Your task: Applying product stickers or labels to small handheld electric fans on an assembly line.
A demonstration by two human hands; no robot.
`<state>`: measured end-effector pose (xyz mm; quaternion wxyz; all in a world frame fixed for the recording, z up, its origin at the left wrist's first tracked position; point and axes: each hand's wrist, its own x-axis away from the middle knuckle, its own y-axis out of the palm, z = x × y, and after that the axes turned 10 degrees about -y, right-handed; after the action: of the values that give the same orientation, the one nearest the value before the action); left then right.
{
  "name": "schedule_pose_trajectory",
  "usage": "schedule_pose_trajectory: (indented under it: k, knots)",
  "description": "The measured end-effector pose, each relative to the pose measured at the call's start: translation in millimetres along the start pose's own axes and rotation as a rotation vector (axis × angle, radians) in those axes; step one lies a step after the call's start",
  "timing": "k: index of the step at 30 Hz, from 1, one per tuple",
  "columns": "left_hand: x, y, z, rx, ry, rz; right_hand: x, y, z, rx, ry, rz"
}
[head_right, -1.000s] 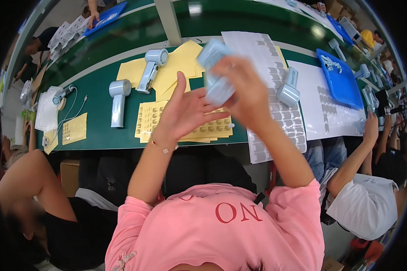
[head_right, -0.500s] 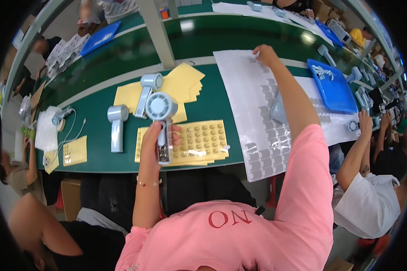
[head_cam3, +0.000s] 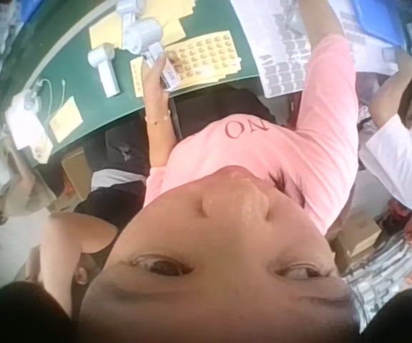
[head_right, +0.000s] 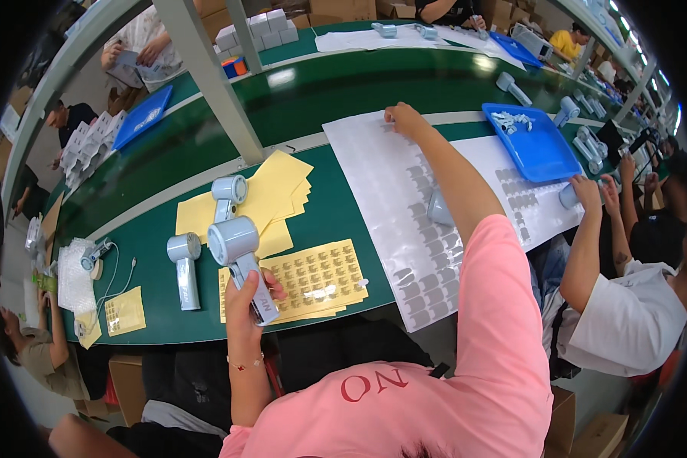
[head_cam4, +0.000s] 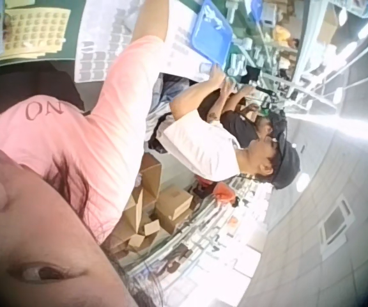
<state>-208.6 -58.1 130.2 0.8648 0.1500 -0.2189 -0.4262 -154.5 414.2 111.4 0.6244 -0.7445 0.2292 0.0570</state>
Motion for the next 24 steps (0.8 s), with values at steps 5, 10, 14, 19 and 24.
schedule_pose_trajectory:
  k: [5,10,14,19,24]
  knots:
    - [4,1,7,0.081,0.073,0.086,-5,-4,-1,0.002,0.045,-0.125]
    - [8,4,15,0.144,0.071,0.032,-4,0,11,0.038,0.082,-0.088]
    - [12,5,17,0.013,0.059,0.092,4,3,12,0.027,0.014,0.0]
    - [21,-3,13,-0.107,0.056,0.222,7,12,2,0.009,-0.016,0.065]
    - [8,-7,17,0.583,-0.139,0.032,6,-24,19,-0.883,0.47,0.273]
